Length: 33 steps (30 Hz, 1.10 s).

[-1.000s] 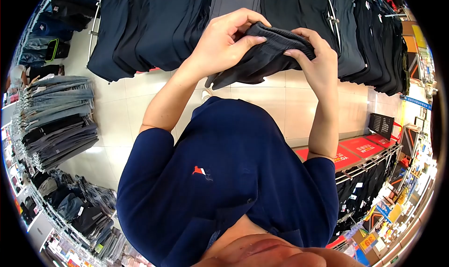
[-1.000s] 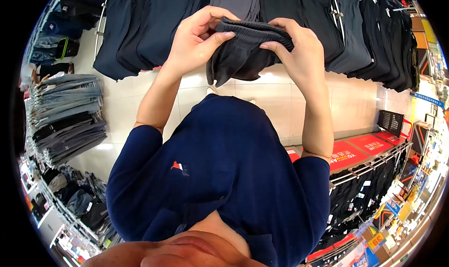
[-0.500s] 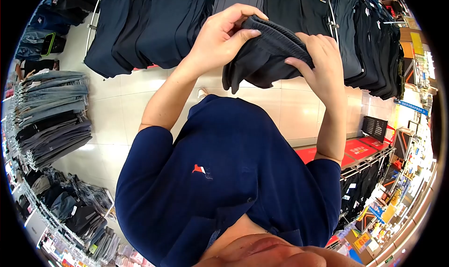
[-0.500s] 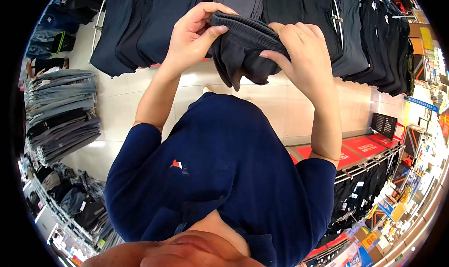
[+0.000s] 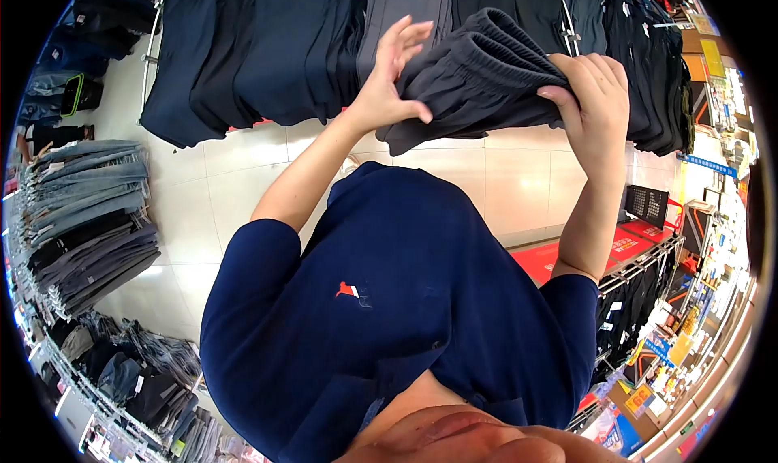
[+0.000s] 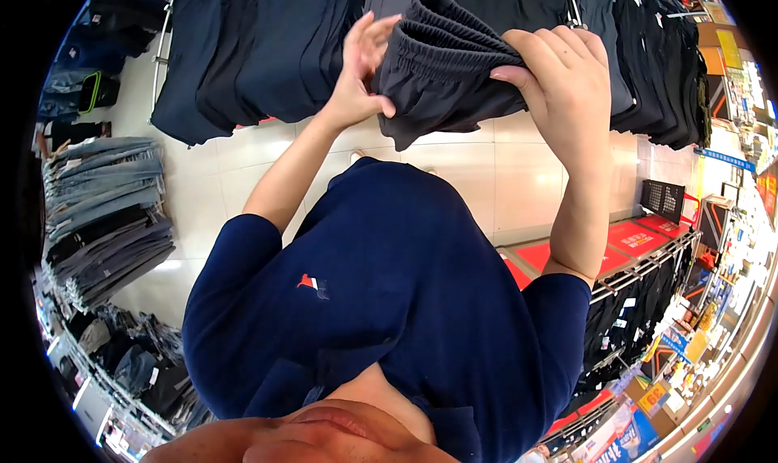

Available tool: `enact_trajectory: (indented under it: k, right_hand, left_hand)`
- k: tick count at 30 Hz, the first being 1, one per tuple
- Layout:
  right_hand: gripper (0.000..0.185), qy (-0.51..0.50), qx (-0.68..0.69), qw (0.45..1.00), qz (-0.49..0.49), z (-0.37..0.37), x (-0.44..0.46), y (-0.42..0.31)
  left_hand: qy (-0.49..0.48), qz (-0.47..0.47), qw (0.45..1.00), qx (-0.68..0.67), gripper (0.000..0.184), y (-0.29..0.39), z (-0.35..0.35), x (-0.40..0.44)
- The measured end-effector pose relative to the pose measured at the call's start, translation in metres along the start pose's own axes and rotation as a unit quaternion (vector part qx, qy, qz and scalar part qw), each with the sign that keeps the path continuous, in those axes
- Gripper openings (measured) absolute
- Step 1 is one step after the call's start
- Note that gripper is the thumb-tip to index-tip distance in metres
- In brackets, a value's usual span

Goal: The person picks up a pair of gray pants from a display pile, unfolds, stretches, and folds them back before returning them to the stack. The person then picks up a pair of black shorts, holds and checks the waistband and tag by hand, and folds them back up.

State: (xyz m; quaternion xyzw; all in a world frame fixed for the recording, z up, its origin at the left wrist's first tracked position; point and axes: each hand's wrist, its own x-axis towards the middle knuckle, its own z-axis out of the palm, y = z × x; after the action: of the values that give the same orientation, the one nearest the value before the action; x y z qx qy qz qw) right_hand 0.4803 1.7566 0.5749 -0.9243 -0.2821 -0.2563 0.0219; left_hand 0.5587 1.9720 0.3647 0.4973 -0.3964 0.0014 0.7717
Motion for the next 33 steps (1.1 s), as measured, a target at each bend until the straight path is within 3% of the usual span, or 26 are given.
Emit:
enact_trajectory:
  k: [3, 4, 6, 7, 9, 10, 12, 15, 17, 19, 20, 21, 23, 24, 25, 27, 29, 33]
  right_hand:
    - [0.027, -0.003, -0.003, 1.000, 0.011, -0.005, 0.004, -0.001]
    - [0.027, 0.000, -0.004, 1.000, 0.004, -0.004, 0.006, 0.000]
    - [0.027, 0.000, -0.006, 1.000, -0.003, -0.005, 0.010, -0.001]
    - [0.027, -0.001, -0.006, 1.000, -0.001, -0.005, 0.012, -0.003]
    - [0.027, -0.005, 0.001, 1.000, -0.015, -0.004, 0.017, -0.005]
    - [0.027, -0.006, 0.001, 1.000, -0.014, -0.005, 0.019, -0.006]
    - [0.029, -0.031, 0.025, 0.999, -0.023, -0.006, 0.023, -0.009]
    - [0.030, -0.042, 0.047, 0.998, -0.023, -0.003, 0.025, -0.010]
    - [0.030, -0.051, 0.058, 0.997, -0.016, -0.001, 0.024, -0.011]
    - [0.032, -0.093, 0.097, 0.990, -0.032, 0.000, 0.026, -0.014]
    - [0.033, -0.108, 0.109, 0.988, -0.032, 0.002, 0.025, -0.015]
    - [0.033, -0.111, 0.109, 0.988, -0.025, 0.005, 0.024, -0.016]
    - [0.033, -0.126, 0.125, 0.984, -0.021, 0.010, 0.022, -0.018]
    - [0.033, -0.134, 0.121, 0.983, -0.015, 0.011, 0.022, -0.020]
    - [0.033, -0.133, 0.122, 0.984, -0.009, 0.013, 0.022, -0.023]
    - [0.033, -0.136, 0.116, 0.984, 0.004, 0.016, 0.021, -0.026]
    - [0.033, -0.141, 0.112, 0.984, 0.009, 0.017, 0.021, -0.028]
    - [0.033, -0.152, 0.104, 0.983, 0.018, 0.016, 0.021, -0.033]
  left_hand:
    - [-0.021, -0.198, 0.980, -0.026, 0.119, -0.016, -0.006, -0.040]
    - [-0.023, -0.201, 0.979, -0.028, 0.119, -0.026, -0.008, -0.050]
    - [-0.037, -0.296, 0.954, 0.036, 0.090, -0.041, -0.016, -0.062]
    - [-0.039, -0.297, 0.953, 0.035, 0.090, -0.045, -0.019, -0.065]
    - [-0.062, -0.369, 0.926, 0.044, 0.054, -0.053, -0.026, -0.068]
    - [-0.063, -0.370, 0.926, 0.043, 0.054, -0.058, -0.029, -0.069]
    - [-0.089, -0.301, 0.946, 0.076, 0.036, -0.066, -0.035, -0.071]
    - [-0.145, -0.247, 0.952, 0.113, 0.034, -0.069, -0.040, -0.071]
    - [-0.151, -0.208, 0.958, 0.128, 0.038, -0.065, -0.039, -0.071]
    - [-0.179, -0.279, 0.938, 0.100, 0.042, -0.058, -0.037, -0.068]
    - [-0.198, -0.194, 0.951, 0.137, 0.064, -0.066, -0.038, -0.071]
    - [-0.204, -0.196, 0.950, 0.132, 0.064, -0.058, -0.035, -0.068]
    - [-0.178, -0.209, 0.956, 0.099, 0.092, -0.024, -0.026, -0.051]
    - [-0.119, -0.220, 0.968, 0.006, 0.114, -0.015, -0.021, -0.048]
    - [-0.084, -0.219, 0.971, 0.054, 0.122, -0.013, -0.023, -0.044]
    - [-0.060, -0.180, 0.981, 0.033, 0.125, 0.004, -0.021, -0.027]
    - [0.032, -0.063, 0.997, 0.017, 0.123, -0.002, -0.018, -0.026]
    - [0.160, 0.018, 0.965, 0.207, 0.121, 0.015, -0.028, 0.005]
